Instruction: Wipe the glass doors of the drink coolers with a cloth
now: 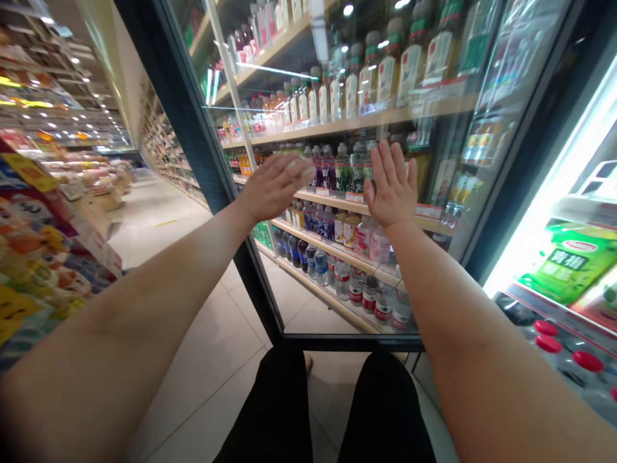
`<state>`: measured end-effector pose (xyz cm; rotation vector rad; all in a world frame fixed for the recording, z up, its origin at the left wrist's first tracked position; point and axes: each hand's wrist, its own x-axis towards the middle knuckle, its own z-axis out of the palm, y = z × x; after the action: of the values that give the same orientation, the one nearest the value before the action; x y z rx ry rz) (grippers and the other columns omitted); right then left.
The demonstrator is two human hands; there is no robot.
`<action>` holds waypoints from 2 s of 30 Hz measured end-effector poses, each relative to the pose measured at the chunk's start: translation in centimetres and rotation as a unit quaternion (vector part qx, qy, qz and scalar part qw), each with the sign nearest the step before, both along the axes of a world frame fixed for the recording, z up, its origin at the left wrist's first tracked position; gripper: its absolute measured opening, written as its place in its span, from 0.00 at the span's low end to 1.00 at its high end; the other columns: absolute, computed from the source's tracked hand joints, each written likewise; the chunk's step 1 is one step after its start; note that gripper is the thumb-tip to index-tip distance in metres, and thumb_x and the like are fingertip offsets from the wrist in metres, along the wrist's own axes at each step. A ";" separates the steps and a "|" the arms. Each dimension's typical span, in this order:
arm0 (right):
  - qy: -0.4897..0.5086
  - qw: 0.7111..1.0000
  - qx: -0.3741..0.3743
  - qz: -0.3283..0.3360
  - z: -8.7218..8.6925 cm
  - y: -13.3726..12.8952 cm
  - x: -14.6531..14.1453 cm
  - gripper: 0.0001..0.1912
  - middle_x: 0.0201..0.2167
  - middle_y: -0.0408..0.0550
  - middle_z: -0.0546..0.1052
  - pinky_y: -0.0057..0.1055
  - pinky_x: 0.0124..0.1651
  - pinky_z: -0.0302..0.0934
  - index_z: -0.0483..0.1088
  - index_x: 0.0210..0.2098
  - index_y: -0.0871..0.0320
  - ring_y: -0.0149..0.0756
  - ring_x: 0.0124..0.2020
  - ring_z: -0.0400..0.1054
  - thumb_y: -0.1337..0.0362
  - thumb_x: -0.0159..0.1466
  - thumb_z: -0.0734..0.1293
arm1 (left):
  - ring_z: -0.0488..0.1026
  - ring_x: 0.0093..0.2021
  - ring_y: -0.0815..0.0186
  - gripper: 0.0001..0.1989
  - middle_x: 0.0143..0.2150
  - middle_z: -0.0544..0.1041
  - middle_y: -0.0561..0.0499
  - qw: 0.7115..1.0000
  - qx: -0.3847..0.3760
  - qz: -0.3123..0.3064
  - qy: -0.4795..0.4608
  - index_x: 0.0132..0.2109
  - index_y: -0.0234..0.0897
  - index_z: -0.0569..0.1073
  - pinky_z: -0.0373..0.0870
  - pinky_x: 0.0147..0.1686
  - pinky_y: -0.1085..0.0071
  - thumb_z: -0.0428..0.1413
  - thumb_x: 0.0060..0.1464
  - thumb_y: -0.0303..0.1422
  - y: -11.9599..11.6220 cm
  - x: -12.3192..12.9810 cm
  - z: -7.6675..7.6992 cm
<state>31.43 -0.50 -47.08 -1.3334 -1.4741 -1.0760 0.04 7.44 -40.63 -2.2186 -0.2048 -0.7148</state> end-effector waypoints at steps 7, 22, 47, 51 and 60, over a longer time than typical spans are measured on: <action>-0.019 1.000 0.004 0.000 0.0 0.2 0.2 0.34 0.77 0.54 0.54 0.61 0.76 0.35 0.51 0.77 0.60 0.52 0.78 0.42 0.53 0.77 0.51 | 0.43 0.79 0.58 0.27 0.77 0.60 0.50 0.998 0.012 -0.002 0.066 0.75 0.40 0.60 0.47 0.78 0.51 0.42 0.73 0.25 -0.2 0.6 -2.7; 0.000 0.999 -0.033 0.007 0.2 -0.5 0.0 0.35 0.78 0.51 0.52 0.60 0.77 0.33 0.47 0.78 0.57 0.51 0.79 0.39 0.51 0.77 0.48 | 0.49 0.78 0.56 0.25 0.77 0.59 0.49 0.988 0.060 -0.020 0.143 0.74 0.37 0.61 0.49 0.78 0.53 0.46 0.74 0.29 -1.9 5.2 -4.1; 0.074 0.996 -0.013 -0.041 11.2 -3.2 -0.8 0.36 0.80 0.45 0.42 0.60 0.77 0.33 0.44 0.79 0.55 0.50 0.79 0.34 0.51 0.76 0.51 | 0.30 0.80 0.57 0.28 0.77 0.58 0.45 0.991 0.123 -0.025 -0.052 0.75 0.35 0.57 0.45 0.78 0.51 0.47 0.72 0.24 -0.6 5.5 -4.1; 0.082 0.996 -0.041 -0.014 11.4 -2.8 -0.5 0.36 0.80 0.35 0.33 0.56 0.78 0.27 0.36 0.79 0.48 0.45 0.80 0.27 0.45 0.77 0.47 | 0.34 0.80 0.55 0.28 0.78 0.57 0.45 0.994 0.111 -0.009 -0.024 0.75 0.35 0.58 0.46 0.78 0.51 0.48 0.72 0.26 -0.8 5.1 -3.7; 0.072 0.997 -0.020 -0.026 10.7 -2.8 -0.6 0.37 0.79 0.39 0.36 0.57 0.79 0.30 0.39 0.80 0.52 0.47 0.80 0.29 0.46 0.77 0.47 | 0.34 0.80 0.52 0.30 0.77 0.56 0.41 0.974 0.025 0.014 -0.226 0.76 0.35 0.57 0.37 0.78 0.44 0.41 0.70 0.21 -0.6 6.4 0.2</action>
<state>30.87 -3.32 -36.42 -1.4536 -1.3681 -0.9661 6.48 6.88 -40.45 -1.9741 -0.4386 -1.1900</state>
